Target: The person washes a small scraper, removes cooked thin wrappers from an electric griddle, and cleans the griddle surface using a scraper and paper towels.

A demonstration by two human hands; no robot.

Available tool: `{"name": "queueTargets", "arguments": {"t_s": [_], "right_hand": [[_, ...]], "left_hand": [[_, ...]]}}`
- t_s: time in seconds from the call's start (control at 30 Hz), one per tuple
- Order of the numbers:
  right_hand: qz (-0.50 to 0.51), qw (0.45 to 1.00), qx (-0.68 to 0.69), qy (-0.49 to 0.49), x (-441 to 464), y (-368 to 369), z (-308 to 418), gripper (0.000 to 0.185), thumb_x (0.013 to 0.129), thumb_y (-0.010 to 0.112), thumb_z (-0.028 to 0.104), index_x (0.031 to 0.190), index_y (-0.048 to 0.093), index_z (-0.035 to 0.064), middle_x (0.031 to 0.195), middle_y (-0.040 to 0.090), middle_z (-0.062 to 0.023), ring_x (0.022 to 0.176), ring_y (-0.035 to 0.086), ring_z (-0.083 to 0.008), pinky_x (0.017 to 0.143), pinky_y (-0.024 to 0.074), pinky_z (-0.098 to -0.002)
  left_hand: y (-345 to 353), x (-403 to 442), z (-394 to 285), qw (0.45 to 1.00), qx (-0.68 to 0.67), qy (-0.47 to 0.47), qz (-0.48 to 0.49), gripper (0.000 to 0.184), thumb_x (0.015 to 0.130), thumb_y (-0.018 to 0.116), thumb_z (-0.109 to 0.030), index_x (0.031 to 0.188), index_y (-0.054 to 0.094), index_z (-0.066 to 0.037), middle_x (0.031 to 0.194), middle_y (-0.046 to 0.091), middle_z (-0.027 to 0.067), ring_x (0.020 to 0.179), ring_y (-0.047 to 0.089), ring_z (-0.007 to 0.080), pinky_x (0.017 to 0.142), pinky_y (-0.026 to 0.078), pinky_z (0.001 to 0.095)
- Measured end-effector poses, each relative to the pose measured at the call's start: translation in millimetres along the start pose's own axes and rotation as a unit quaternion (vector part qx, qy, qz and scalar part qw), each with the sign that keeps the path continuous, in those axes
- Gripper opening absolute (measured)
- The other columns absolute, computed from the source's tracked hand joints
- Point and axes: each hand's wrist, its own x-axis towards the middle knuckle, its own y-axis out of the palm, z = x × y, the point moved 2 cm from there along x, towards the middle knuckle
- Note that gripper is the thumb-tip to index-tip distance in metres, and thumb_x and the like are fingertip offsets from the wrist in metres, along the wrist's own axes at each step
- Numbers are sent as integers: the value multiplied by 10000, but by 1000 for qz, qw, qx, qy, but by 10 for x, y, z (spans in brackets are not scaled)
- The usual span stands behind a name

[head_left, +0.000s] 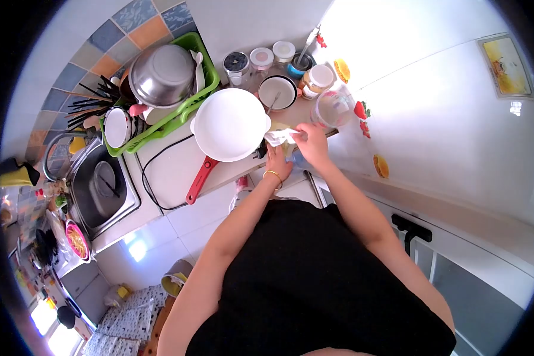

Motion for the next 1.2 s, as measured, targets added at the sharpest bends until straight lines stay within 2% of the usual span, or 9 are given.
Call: {"name": "queueTargets", "arguments": {"t_s": [0.17,0.3,0.4,0.5,0.57,0.67,0.87,0.97,1.2], "right_hand": [[-23,973,226,40,-55,-277,212,178,784,658,130,923,624,25,841,622,-87,746,587,-184,672,463,-300],[140,885,428,117,-121,-447,36,189,824,604,108,1001,609,42,850,602,7,782,538,-67,676,430,-233],[262,854,396,211,-122,-315,-3,190,818,618,116,995,621,45,864,603,16,814,549,-56,702,435,-217],[210,969,127,-5,-137,69,-254,178,789,666,163,928,654,54,987,638,-53,937,588,-201,806,457,-313],[143,985,-31,-91,-180,255,-210,207,760,692,251,895,700,95,1156,627,-62,1134,518,-311,934,407,-453],[121,973,-118,-158,-230,458,-98,171,780,661,228,903,714,121,1253,592,-47,1243,447,-308,1005,344,-459],[71,984,-92,-134,-212,730,-318,173,793,629,145,936,725,138,1149,660,-42,1198,520,-282,993,360,-435],[21,992,-25,-122,-197,583,-323,175,774,643,111,930,721,126,1004,699,-58,1064,603,-268,943,402,-424],[40,994,97,11,-199,180,-56,218,774,635,-3,958,711,86,953,681,-98,912,627,-253,828,484,-311]], "left_hand": [[-55,-8,-71,998,14,-20,52,849,760,638,-226,1436,194,33,1464,104,398,1386,146,495,1157,176,436],[-68,-37,-66,996,37,-18,81,807,777,620,-224,1419,230,70,1481,98,372,1383,157,493,1156,181,436],[25,-91,51,997,60,38,45,795,793,605,-232,1427,229,68,1505,91,329,1389,156,477,1157,180,436],[-10,-152,53,980,161,104,51,733,830,567,-226,1431,255,55,1521,91,291,1416,101,436,1161,172,432],[18,-136,132,968,193,137,80,710,834,553,-209,1424,270,65,1524,99,282,1423,71,431,1164,155,448],[-314,-265,-179,958,219,86,161,716,824,551,-192,1424,269,78,1532,106,266,1426,44,439,1168,122,469],[-148,-229,-44,977,178,67,90,729,791,583,-181,1401,307,110,1530,73,292,1433,22,429,1171,102,456],[-115,-144,-101,946,292,57,125,684,793,576,-174,1353,356,152,1530,22,303,1435,18,425,1169,108,453],[-146,-90,-184,979,178,20,99,617,827,505,-142,1347,357,154,1532,-27,295,1430,24,435,1167,100,453]]}}
